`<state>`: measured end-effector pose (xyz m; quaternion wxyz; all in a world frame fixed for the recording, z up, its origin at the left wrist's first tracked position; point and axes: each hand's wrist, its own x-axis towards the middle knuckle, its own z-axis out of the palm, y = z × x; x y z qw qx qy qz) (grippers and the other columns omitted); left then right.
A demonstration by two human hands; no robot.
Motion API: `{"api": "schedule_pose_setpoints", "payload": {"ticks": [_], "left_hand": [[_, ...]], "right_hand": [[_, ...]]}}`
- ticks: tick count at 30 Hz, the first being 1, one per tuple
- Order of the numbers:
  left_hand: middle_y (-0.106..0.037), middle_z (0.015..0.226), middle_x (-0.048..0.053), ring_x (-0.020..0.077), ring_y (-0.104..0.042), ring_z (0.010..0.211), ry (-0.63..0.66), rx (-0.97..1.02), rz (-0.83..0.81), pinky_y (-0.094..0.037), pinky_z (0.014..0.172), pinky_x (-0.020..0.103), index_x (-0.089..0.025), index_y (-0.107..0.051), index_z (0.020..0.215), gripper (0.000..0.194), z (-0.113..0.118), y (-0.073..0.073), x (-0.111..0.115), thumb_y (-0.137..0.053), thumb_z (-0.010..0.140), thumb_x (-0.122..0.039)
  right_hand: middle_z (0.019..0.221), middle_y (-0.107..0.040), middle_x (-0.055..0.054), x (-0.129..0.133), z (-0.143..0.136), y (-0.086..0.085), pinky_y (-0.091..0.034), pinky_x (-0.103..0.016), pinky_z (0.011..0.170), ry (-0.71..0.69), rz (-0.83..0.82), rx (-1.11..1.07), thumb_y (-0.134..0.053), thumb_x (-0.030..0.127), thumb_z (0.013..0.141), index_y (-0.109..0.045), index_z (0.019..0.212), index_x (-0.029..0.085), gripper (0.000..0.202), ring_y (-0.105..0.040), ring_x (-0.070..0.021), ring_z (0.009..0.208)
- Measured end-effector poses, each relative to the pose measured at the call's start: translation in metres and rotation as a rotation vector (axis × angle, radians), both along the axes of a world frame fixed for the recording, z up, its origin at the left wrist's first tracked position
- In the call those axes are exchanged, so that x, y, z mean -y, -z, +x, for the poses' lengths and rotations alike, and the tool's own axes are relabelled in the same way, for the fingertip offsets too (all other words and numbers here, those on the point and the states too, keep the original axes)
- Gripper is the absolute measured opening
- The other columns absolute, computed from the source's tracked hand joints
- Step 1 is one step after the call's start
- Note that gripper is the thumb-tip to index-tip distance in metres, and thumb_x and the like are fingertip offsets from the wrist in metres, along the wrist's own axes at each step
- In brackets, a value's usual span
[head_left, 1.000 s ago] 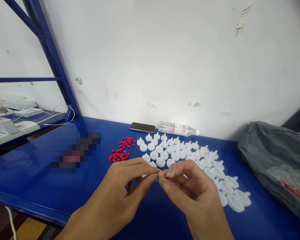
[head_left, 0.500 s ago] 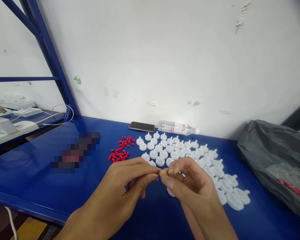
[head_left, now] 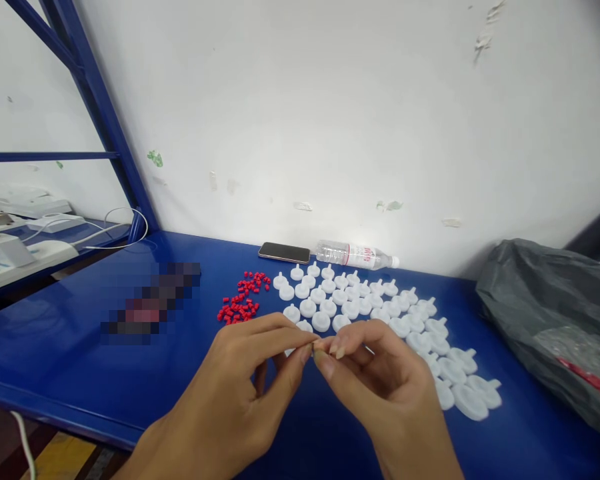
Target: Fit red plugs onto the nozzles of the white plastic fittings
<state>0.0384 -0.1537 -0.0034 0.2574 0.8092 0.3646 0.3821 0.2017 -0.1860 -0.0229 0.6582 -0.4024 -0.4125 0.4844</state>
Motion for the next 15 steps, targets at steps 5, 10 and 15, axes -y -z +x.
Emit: {"api": "schedule_pose_setpoints", "payload": {"ticks": [5, 10, 15], "left_hand": [[-0.073, 0.082, -0.002, 0.0100, -0.065, 0.067, -0.059, 0.027, 0.044, -0.045, 0.054, 0.020, -0.025, -0.081, 0.102, 0.022, 0.002, 0.003, 0.002, -0.059, 0.098, -0.019], [-0.075, 0.077, -0.003, 0.0086, -0.063, 0.060, -0.102, 0.038, 0.005, -0.046, 0.053, 0.019, -0.024, -0.080, 0.097, 0.023, 0.004, 0.003, 0.000, -0.058, 0.099, -0.022], [-0.075, 0.075, -0.002, 0.0105, -0.064, 0.059, -0.223, 0.020, 0.001, -0.048, 0.054, 0.020, -0.020, -0.078, 0.090, 0.022, 0.000, 0.002, -0.009, -0.058, 0.097, -0.026]], "right_hand": [[0.081, -0.074, -0.002, 0.002, -0.002, 0.000, -0.061, -0.030, 0.080, 0.036, -0.011, 0.062, -0.091, 0.035, 0.074, -0.070, 0.074, 0.025, 0.023, -0.075, -0.0221, 0.086], [0.080, -0.072, -0.002, 0.005, -0.007, -0.002, -0.062, -0.034, 0.089, 0.071, 0.008, 0.088, -0.089, 0.036, 0.076, -0.071, 0.074, 0.026, 0.020, -0.078, -0.0267, 0.097], [0.078, -0.072, -0.003, 0.005, -0.007, -0.002, -0.062, -0.035, 0.091, 0.119, 0.051, 0.150, -0.087, 0.038, 0.079, -0.071, 0.070, 0.026, 0.022, -0.078, -0.0290, 0.101]]}}
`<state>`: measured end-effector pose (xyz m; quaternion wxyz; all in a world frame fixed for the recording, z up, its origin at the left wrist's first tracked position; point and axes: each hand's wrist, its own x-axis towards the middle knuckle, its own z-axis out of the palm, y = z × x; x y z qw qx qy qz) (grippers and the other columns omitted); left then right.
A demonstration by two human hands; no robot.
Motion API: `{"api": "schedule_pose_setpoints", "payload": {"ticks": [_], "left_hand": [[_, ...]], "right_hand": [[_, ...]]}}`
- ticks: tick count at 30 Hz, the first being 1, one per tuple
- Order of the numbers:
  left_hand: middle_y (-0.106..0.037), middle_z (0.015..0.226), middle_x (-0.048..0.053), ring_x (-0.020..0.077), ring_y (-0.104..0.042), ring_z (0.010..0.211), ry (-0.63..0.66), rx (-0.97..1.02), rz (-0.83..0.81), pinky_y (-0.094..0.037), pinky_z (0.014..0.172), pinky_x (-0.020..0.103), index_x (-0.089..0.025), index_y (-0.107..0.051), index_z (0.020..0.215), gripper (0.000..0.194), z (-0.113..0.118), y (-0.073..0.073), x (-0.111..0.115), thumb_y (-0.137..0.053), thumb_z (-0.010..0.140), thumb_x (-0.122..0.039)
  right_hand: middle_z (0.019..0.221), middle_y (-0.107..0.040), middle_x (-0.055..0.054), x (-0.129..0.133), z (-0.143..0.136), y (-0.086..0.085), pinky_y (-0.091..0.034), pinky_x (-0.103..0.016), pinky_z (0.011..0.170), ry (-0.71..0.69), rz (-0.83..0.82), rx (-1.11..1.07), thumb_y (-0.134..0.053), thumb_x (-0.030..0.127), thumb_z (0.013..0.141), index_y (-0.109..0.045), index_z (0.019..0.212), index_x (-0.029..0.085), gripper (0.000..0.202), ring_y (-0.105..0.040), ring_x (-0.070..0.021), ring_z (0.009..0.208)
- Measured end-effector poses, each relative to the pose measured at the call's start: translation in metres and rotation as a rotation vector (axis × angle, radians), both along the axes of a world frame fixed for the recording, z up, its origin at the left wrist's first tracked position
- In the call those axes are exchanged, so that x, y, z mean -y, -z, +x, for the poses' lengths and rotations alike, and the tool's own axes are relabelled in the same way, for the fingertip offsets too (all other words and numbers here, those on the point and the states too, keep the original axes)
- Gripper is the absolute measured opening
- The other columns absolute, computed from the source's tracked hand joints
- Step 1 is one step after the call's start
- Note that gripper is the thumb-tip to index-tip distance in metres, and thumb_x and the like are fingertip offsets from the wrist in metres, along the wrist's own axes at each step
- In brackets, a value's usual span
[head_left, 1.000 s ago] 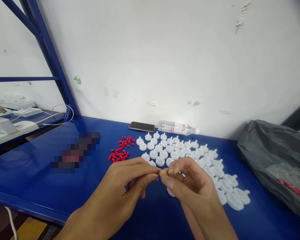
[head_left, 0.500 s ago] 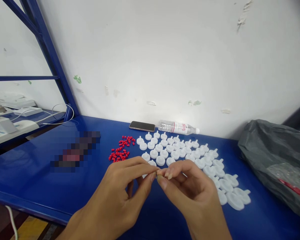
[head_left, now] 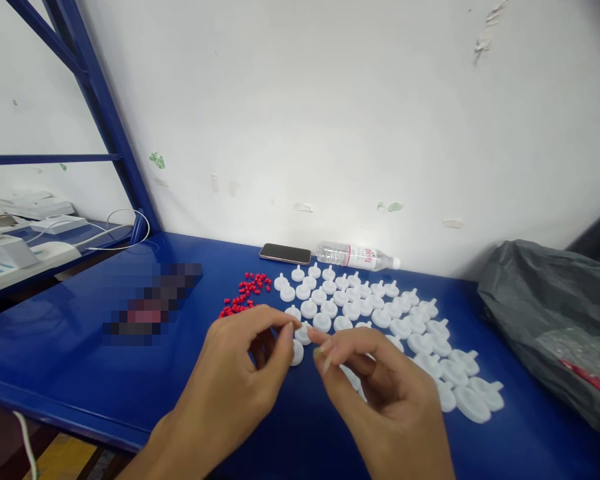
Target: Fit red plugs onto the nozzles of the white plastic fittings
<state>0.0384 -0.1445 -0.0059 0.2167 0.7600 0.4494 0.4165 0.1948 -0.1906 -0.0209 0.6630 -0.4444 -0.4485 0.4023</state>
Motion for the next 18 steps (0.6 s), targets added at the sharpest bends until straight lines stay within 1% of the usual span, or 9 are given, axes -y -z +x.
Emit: {"api": "schedule_pose_setpoints", "payload": {"ticks": [3, 6, 8, 10, 15, 18], "left_hand": [[-0.071, 0.069, -0.001, 0.0119, -0.061, 0.056, -0.078, 0.018, -0.020, -0.048, 0.052, 0.022, -0.019, -0.077, 0.091, 0.023, -0.008, -0.001, -0.005, -0.059, 0.096, -0.031], [-0.069, 0.069, -0.001, 0.0122, -0.061, 0.056, -0.095, 0.033, -0.036, -0.048, 0.050, 0.022, -0.019, -0.077, 0.093, 0.024, -0.014, -0.003, -0.005, -0.059, 0.096, -0.034], [-0.071, 0.072, 0.000, 0.0121, -0.062, 0.057, -0.083, 0.041, -0.045, -0.049, 0.051, 0.022, -0.018, -0.077, 0.093, 0.025, -0.014, -0.005, -0.004, -0.059, 0.097, -0.035], [-0.070, 0.071, 0.000, 0.0120, -0.061, 0.056, -0.062, 0.045, -0.057, -0.049, 0.050, 0.021, -0.018, -0.077, 0.094, 0.026, -0.012, -0.006, -0.003, -0.058, 0.097, -0.036], [-0.067, 0.065, -0.001, 0.0123, -0.062, 0.055, -0.019, 0.040, -0.049, -0.049, 0.050, 0.020, -0.019, -0.077, 0.096, 0.028, -0.010, -0.007, 0.000, -0.054, 0.100, -0.036], [-0.066, 0.064, -0.002, 0.0117, -0.062, 0.055, -0.004, 0.045, -0.067, -0.046, 0.046, 0.019, -0.020, -0.077, 0.100, 0.029, -0.011, -0.006, 0.000, -0.052, 0.102, -0.036]], "right_hand": [[0.078, -0.072, -0.002, -0.002, 0.006, -0.001, -0.061, -0.037, 0.094, -0.018, -0.024, -0.072, -0.089, 0.038, 0.078, -0.071, 0.070, 0.026, 0.023, -0.077, -0.0301, 0.106], [0.080, -0.071, 0.000, -0.006, 0.013, -0.002, -0.059, -0.038, 0.098, -0.079, -0.098, -0.226, -0.093, 0.033, 0.074, -0.068, 0.070, 0.025, 0.026, -0.076, -0.0297, 0.110], [0.082, -0.071, 0.001, -0.009, 0.016, -0.002, -0.058, -0.037, 0.100, -0.121, -0.139, -0.303, -0.094, 0.030, 0.071, -0.067, 0.071, 0.024, 0.027, -0.075, -0.0285, 0.112], [0.083, -0.070, 0.002, -0.011, 0.017, -0.002, -0.057, -0.035, 0.101, -0.155, -0.167, -0.339, -0.095, 0.029, 0.071, -0.068, 0.073, 0.024, 0.028, -0.075, -0.0274, 0.113], [0.085, -0.071, 0.001, -0.013, 0.018, 0.001, -0.056, -0.036, 0.101, -0.185, -0.186, -0.343, -0.094, 0.029, 0.072, -0.068, 0.077, 0.024, 0.027, -0.075, -0.0283, 0.113], [0.085, -0.071, 0.001, -0.013, 0.019, 0.002, -0.057, -0.036, 0.101, -0.187, -0.186, -0.350, -0.094, 0.030, 0.072, -0.068, 0.076, 0.024, 0.028, -0.075, -0.0288, 0.113]]}}
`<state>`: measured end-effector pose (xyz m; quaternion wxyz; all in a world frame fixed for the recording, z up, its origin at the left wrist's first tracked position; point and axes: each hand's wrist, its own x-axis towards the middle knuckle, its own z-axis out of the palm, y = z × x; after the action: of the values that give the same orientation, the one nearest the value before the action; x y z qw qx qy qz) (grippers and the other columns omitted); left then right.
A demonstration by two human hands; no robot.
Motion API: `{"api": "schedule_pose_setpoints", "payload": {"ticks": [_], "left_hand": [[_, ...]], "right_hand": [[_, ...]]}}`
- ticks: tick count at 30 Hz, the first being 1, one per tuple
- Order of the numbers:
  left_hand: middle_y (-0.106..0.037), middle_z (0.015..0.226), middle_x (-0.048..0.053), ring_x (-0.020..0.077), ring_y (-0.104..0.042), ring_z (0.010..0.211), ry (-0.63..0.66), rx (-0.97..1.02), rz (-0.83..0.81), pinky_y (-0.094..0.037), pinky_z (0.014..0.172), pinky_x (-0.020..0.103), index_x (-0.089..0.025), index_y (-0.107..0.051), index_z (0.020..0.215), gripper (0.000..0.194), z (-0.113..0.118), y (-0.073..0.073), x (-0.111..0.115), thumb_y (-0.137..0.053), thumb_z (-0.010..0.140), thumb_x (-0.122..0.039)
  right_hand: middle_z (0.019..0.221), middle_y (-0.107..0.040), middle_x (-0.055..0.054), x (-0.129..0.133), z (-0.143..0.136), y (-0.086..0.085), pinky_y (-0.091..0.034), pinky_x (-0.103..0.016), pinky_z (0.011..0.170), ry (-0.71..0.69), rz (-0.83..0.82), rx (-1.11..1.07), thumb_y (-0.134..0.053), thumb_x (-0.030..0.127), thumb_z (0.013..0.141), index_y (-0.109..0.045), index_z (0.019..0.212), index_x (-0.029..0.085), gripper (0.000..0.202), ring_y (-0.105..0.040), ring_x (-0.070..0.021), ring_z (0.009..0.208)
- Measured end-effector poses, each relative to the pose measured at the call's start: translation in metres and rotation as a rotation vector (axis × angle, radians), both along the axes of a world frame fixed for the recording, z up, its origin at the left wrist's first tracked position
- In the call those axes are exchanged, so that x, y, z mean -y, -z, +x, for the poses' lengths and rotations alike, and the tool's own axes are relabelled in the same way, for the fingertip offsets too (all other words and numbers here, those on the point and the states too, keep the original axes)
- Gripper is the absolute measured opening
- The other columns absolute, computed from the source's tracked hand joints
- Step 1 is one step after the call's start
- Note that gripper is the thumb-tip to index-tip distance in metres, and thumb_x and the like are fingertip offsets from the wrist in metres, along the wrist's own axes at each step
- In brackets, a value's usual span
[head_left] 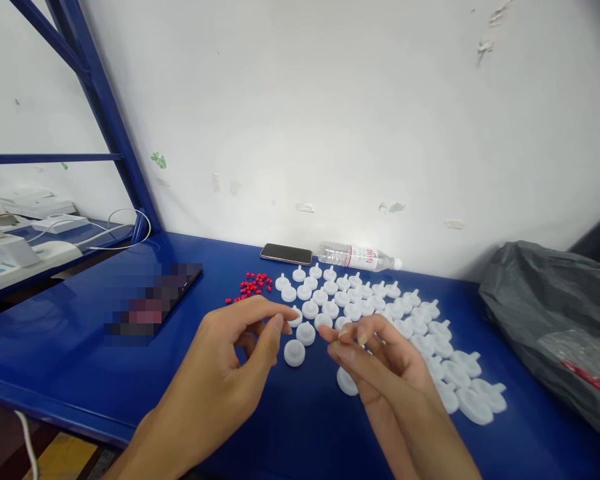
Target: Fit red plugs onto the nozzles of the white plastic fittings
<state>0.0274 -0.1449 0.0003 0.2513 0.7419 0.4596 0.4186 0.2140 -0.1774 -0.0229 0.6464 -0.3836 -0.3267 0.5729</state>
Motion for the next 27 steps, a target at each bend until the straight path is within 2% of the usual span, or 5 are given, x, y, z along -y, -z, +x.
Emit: {"api": "schedule_pose_setpoints", "payload": {"ticks": [4, 9, 12, 16, 27], "left_hand": [[-0.068, 0.067, -0.002, 0.0102, -0.059, 0.052, 0.012, -0.010, -0.003, -0.042, 0.045, 0.019, -0.021, -0.076, 0.105, 0.030, 0.000, 0.000, 0.001, -0.050, 0.104, -0.037], [-0.069, 0.069, -0.002, 0.0118, -0.064, 0.059, 0.016, -0.042, -0.006, -0.048, 0.053, 0.021, -0.022, -0.075, 0.098, 0.026, 0.002, 0.001, 0.000, -0.059, 0.101, -0.042], [-0.065, 0.064, -0.004, 0.0113, -0.060, 0.057, 0.029, -0.078, -0.019, -0.044, 0.051, 0.022, -0.022, -0.071, 0.086, 0.029, 0.002, 0.002, -0.002, -0.059, 0.101, -0.043], [-0.061, 0.063, -0.004, 0.0108, -0.056, 0.056, 0.062, -0.033, -0.054, -0.042, 0.054, 0.024, -0.022, -0.063, 0.081, 0.039, 0.002, 0.002, 0.002, -0.047, 0.107, -0.046], [-0.054, 0.059, -0.004, 0.0096, -0.052, 0.055, 0.088, -0.109, -0.029, -0.040, 0.056, 0.026, -0.021, -0.050, 0.065, 0.057, 0.002, 0.004, 0.000, -0.030, 0.112, -0.047]], "right_hand": [[0.092, -0.076, 0.000, 0.000, 0.002, -0.001, -0.058, -0.030, 0.093, 0.001, -0.011, -0.025, -0.093, 0.028, 0.074, -0.070, 0.078, 0.024, 0.024, -0.075, -0.0260, 0.113], [0.117, -0.079, -0.008, -0.002, 0.009, -0.002, -0.056, -0.039, 0.102, -0.009, -0.034, -0.174, -0.087, 0.040, 0.078, -0.078, 0.098, 0.025, 0.027, -0.073, -0.0286, 0.113], [0.097, -0.077, -0.006, -0.008, 0.015, 0.000, -0.061, -0.031, 0.085, -0.052, -0.095, -0.399, -0.088, 0.040, 0.071, -0.078, 0.092, 0.023, 0.029, -0.073, -0.0223, 0.093], [0.070, -0.054, 0.003, -0.013, 0.017, 0.002, -0.053, -0.023, 0.059, -0.090, -0.145, -0.559, -0.088, 0.027, 0.064, -0.064, 0.066, 0.019, 0.025, -0.051, -0.0104, 0.062], [0.067, -0.049, 0.004, -0.013, 0.013, -0.002, -0.049, -0.022, 0.056, -0.117, -0.188, -0.600, -0.085, 0.023, 0.066, -0.060, 0.064, 0.017, 0.026, -0.045, -0.0091, 0.059]]}}
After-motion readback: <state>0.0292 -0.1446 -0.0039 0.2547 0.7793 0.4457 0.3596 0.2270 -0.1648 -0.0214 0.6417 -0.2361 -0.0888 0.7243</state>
